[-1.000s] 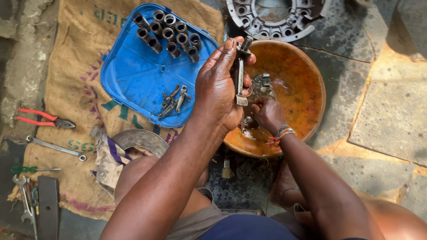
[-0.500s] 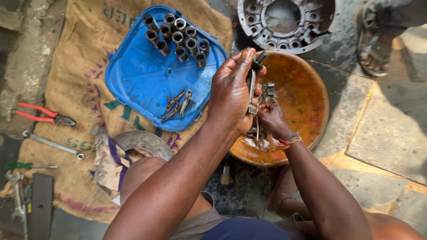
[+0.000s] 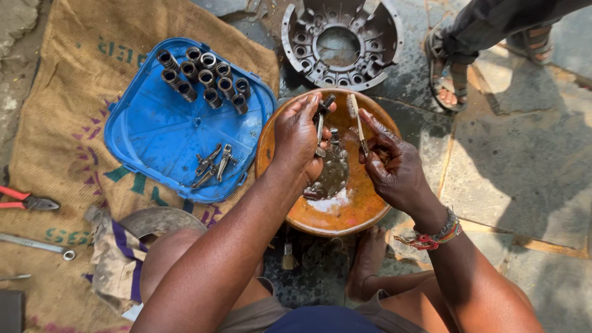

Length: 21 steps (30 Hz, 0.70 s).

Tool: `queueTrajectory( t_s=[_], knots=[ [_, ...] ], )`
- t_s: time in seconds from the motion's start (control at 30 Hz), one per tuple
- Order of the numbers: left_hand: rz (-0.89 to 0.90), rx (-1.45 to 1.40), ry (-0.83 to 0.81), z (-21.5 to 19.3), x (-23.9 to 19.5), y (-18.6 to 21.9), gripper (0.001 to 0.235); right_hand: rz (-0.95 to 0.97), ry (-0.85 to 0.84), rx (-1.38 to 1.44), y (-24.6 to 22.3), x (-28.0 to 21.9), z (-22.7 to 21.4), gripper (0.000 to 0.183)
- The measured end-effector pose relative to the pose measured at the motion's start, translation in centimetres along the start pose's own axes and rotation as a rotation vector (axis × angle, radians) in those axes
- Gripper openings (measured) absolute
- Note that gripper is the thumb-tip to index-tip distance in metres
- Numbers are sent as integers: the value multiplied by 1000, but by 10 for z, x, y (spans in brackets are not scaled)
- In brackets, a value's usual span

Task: The person scrubs a small metal part with a toothbrush over a bowl of liquid, then wipes it with a cloth. They repeat this process for several other small metal parts, occasionally rinsing them in the bowl.

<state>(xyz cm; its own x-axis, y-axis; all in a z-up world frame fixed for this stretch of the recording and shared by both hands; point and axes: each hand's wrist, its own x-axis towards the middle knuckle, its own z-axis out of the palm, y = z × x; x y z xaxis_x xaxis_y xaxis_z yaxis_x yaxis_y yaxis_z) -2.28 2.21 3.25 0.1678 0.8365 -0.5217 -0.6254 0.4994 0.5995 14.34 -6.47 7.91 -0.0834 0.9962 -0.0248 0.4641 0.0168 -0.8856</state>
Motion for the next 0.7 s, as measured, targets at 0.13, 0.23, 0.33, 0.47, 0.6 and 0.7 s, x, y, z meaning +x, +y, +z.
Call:
queueTrajectory(
  t_s=[0.13, 0.23, 0.33, 0.47, 0.6, 0.7],
  knots=[
    [-19, -21, -63, -6, -1, -3, 19, -214, 1, -225, -11, -9, 9, 46],
    [-62, -8, -90, -5, -11, -7, 19, -350, 12, -408, -19, -4, 6, 51],
    [-109, -6, -106, -1, -13, -1, 21, -378, 25, -483, -24, -2, 7, 50],
    [-156, -83, -156, 0, -16, 12, 22, -377, 23, -486, -23, -4, -2, 50],
    [-102, -86, -145, 3, -22, 22, 23, -386, 18, -526, -23, -3, -4, 53],
    [-49, -93, -159, 6, -25, 22, 23, -397, 38, -531, -20, -6, -1, 53]
  ],
)
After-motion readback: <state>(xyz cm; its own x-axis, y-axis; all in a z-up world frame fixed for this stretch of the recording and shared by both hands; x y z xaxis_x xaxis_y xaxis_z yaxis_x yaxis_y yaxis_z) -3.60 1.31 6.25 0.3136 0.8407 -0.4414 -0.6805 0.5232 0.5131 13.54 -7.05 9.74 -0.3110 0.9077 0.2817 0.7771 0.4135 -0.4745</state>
